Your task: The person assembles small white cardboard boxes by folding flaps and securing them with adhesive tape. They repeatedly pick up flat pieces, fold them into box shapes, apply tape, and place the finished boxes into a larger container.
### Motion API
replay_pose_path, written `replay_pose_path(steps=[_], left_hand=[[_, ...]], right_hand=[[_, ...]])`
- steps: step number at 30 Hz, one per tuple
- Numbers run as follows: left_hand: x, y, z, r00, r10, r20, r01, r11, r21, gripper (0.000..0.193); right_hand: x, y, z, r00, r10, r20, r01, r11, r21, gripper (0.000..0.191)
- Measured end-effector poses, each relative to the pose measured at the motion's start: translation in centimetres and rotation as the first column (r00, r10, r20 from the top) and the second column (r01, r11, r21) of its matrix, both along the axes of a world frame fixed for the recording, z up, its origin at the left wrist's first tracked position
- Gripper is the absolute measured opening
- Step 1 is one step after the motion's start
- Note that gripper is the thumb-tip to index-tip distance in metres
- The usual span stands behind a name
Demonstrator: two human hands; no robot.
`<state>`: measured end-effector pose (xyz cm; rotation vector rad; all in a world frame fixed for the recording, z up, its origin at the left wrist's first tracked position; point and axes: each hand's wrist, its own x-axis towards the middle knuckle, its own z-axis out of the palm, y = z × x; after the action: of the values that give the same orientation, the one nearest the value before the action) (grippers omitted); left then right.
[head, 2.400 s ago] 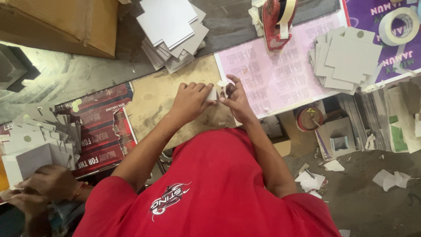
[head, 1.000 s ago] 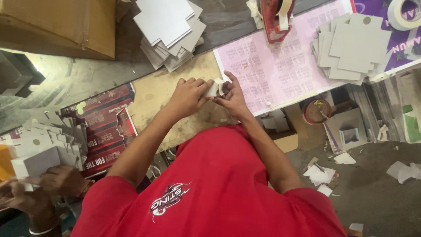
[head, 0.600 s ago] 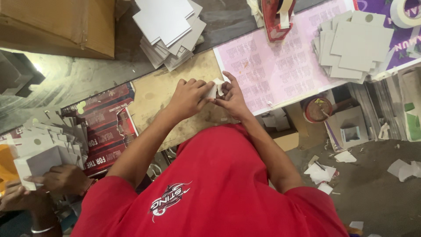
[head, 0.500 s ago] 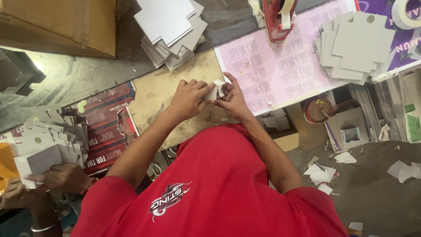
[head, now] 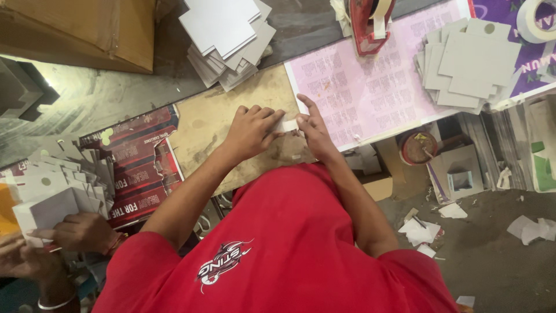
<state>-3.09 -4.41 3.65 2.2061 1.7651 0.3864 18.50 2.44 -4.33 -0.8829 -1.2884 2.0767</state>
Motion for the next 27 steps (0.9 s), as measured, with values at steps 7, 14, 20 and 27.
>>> replay_pose_path(steps=[7, 14, 20, 27], left_hand=[[0.0, -0.1, -0.2, 0.999, 0.017, 0.035, -0.017, 1.000, -0.003, 0.051], [0.1, 0.0, -0.4, 1.000, 0.009, 0.004, -0.009, 1.000, 0.030, 0.052], [0.1, -0.2, -0.4, 1.000, 0.021, 0.009, -0.021, 1.000, 0.005, 0.051], [0.1, -0.1, -0.4, 1.000, 0.009, 0.002, -0.009, 1.000, 0.006, 0.051]], right_hand=[[-0.8, -0.1, -0.7, 0.998, 0.051, -0.025, -0.047, 0.988, 0.148, 0.067], [-0.7, -0.4, -2.1, 0.995, -0.072, -0.073, 0.076, 0.996, 0.054, 0.062], [-1.0, -0.8, -2.4, 0.993, -0.072, -0.091, 0.076, 0.996, 0.040, 0.061], [-1.2, -0.6, -2.0, 0.996, -0.067, -0.062, 0.069, 0.997, 0.033, 0.060]])
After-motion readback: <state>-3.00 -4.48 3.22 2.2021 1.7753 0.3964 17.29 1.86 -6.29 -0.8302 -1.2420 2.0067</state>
